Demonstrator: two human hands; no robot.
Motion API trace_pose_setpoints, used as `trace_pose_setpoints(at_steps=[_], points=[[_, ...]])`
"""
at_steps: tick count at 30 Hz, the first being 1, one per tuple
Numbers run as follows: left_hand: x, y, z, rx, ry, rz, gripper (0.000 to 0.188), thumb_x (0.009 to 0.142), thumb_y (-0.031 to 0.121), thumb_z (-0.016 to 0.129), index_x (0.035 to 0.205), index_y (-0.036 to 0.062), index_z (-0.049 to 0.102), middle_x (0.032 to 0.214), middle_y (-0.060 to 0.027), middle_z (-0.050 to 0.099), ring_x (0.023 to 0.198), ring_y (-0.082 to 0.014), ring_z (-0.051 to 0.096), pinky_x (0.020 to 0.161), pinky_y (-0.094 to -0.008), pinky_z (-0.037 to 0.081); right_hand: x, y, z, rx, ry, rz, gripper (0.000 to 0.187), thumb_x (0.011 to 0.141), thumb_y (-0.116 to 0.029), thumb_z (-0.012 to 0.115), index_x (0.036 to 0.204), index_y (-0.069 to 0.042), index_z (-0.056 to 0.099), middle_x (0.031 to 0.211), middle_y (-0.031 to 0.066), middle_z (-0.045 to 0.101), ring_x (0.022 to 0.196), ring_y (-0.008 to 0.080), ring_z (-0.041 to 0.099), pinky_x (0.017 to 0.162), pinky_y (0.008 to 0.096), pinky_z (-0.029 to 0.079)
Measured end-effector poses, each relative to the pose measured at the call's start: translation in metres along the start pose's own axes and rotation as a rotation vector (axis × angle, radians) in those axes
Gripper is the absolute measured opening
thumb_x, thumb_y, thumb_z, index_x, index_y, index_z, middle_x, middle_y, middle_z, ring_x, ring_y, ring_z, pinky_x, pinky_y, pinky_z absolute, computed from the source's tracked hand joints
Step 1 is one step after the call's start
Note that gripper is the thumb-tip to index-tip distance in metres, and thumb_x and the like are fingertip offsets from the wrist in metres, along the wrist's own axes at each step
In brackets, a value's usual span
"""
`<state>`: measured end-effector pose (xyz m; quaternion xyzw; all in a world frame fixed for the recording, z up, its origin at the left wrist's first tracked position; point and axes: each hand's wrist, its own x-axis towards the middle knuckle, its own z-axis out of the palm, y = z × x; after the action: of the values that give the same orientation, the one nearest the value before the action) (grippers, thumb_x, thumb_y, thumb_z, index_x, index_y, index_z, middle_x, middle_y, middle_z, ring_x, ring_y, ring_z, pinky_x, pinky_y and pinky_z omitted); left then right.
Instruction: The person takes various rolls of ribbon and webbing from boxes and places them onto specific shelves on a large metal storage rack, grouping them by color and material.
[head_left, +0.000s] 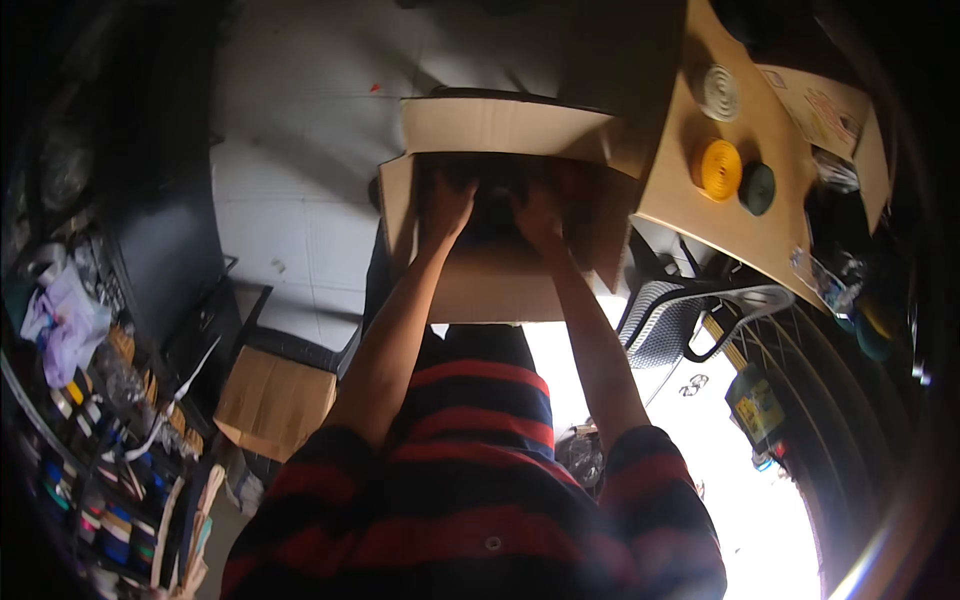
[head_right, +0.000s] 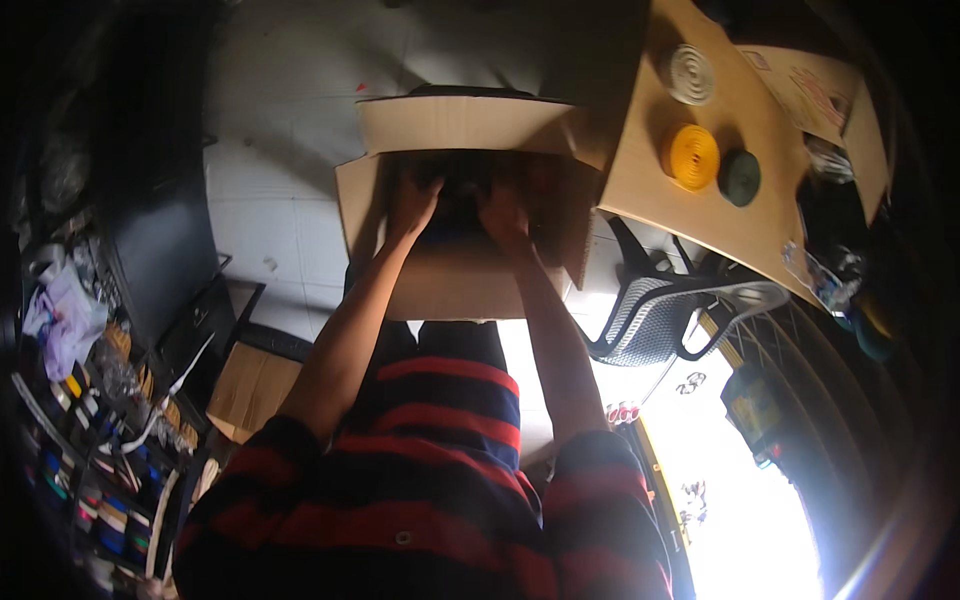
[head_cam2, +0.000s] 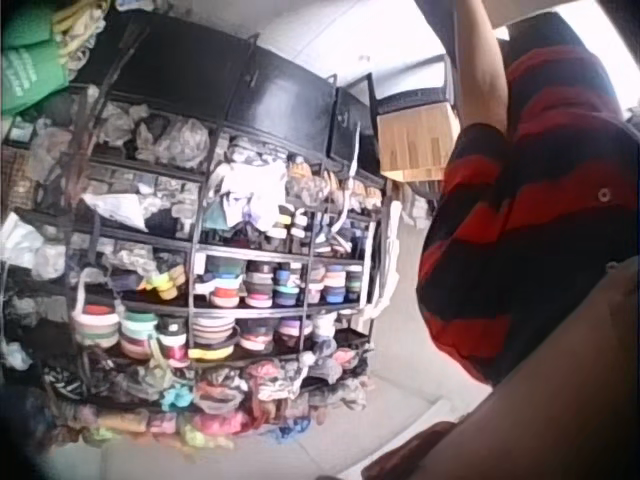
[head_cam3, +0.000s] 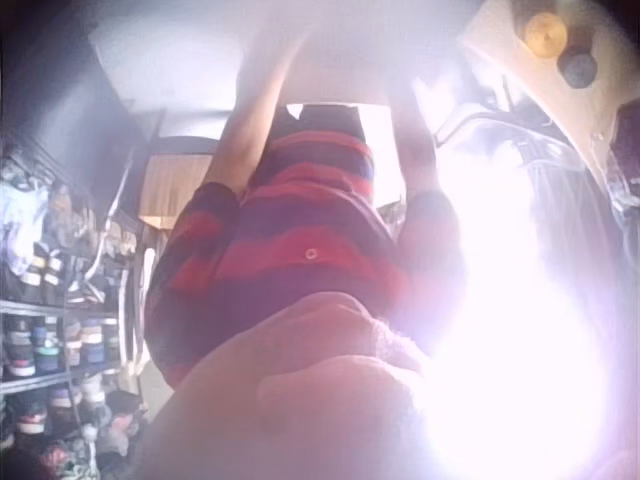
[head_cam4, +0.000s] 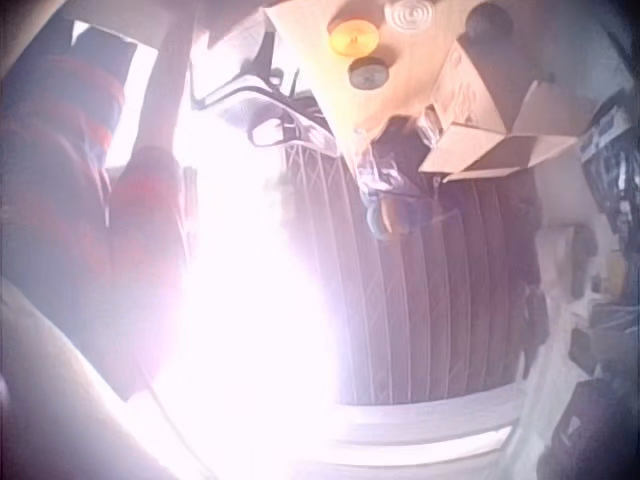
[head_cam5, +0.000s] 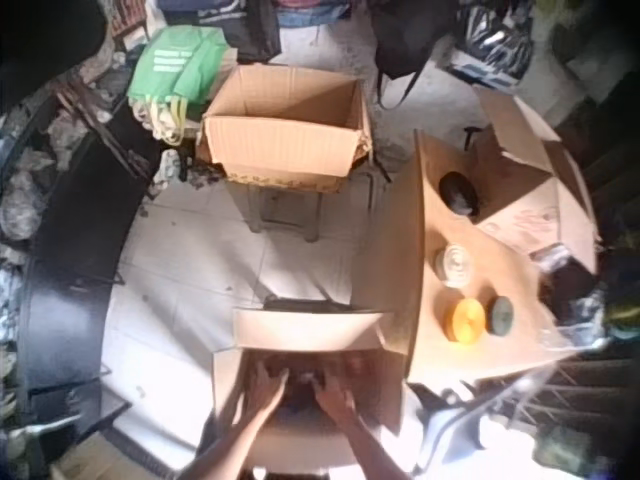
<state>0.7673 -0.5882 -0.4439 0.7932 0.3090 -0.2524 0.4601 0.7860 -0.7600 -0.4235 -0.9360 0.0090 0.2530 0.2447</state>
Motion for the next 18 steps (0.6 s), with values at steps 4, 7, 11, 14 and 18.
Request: trace_pose_setpoints(at_steps=[4, 7, 11, 14, 18], points=[[-0.028, -0.002, 0.0, 0.18, -0.01, 0.268, 0.062, 0.083, 0.034, 0.065, 0.121, -0.0108, 0.047, 0.12, -0.0316, 0.051, 0.113, -0.045, 0.049, 0.097, -0.0477, 0.039, -0.032, 0.002, -0.057, -0.018, 0.337, -0.257, 0.028, 0.08, -0.009, 0.065, 0.106, -0.004, 0.06, 0.107, 0.0185, 0.06, 0.101, 0.0366, 0.057, 0.087, 0.0421, 0.048], [-0.045, -0.035, -0.001, 0.292, 0.118, 0.482, 0.056, 0.082, 0.031, 0.067, 0.121, -0.0051, 0.049, 0.117, -0.0257, 0.054, 0.11, -0.0408, 0.052, 0.096, -0.0446, 0.041, -0.052, -0.057, -0.166, 0.08, 0.693, -0.476, 0.016, 0.08, 0.0, 0.06, 0.095, -0.005, 0.062, 0.088, 0.0133, 0.063, 0.086, 0.035, 0.06, 0.074, 0.0375, 0.051], [-0.074, -0.029, -0.015, 0.402, -0.003, 0.563, 0.05, 0.082, 0.032, 0.067, 0.118, 0.0013, 0.051, 0.115, -0.0214, 0.056, 0.108, -0.037, 0.054, 0.093, -0.0447, 0.042, -0.027, 0.032, -0.249, 0.002, 1.046, -0.009, 0.033, 0.075, 0.001, 0.059, 0.107, -0.005, 0.058, 0.113, 0.0164, 0.056, 0.108, 0.0377, 0.05, 0.086, 0.0464, 0.044], [-0.09, -0.023, -0.03, 0.337, -0.099, 0.614, 0.045, 0.084, 0.029, 0.065, 0.12, 0.0063, 0.049, 0.115, -0.0187, 0.056, 0.109, -0.0355, 0.052, 0.093, -0.045, 0.04, -0.006, 0.108, -0.287, -0.278, 0.983, 0.12, 0.054, 0.073, -0.005, 0.06, 0.125, -0.008, 0.047, 0.133, 0.0186, 0.042, 0.118, 0.0404, 0.043, 0.096, 0.0529, 0.037], [-0.116, 0.009, -0.058, 0.212, -0.25, 0.647, 0.03, 0.088, 0.025, 0.062, 0.11, 0.0055, 0.057, 0.106, -0.0144, 0.063, 0.1, -0.0315, 0.061, 0.084, -0.0402, 0.048, 0.002, 0.172, -0.293, -0.145, 0.827, 0.154, 0.063, 0.076, -0.013, 0.064, 0.134, -0.014, 0.04, 0.139, 0.0191, 0.034, 0.117, 0.046, 0.042, 0.099, 0.0553, 0.036]])
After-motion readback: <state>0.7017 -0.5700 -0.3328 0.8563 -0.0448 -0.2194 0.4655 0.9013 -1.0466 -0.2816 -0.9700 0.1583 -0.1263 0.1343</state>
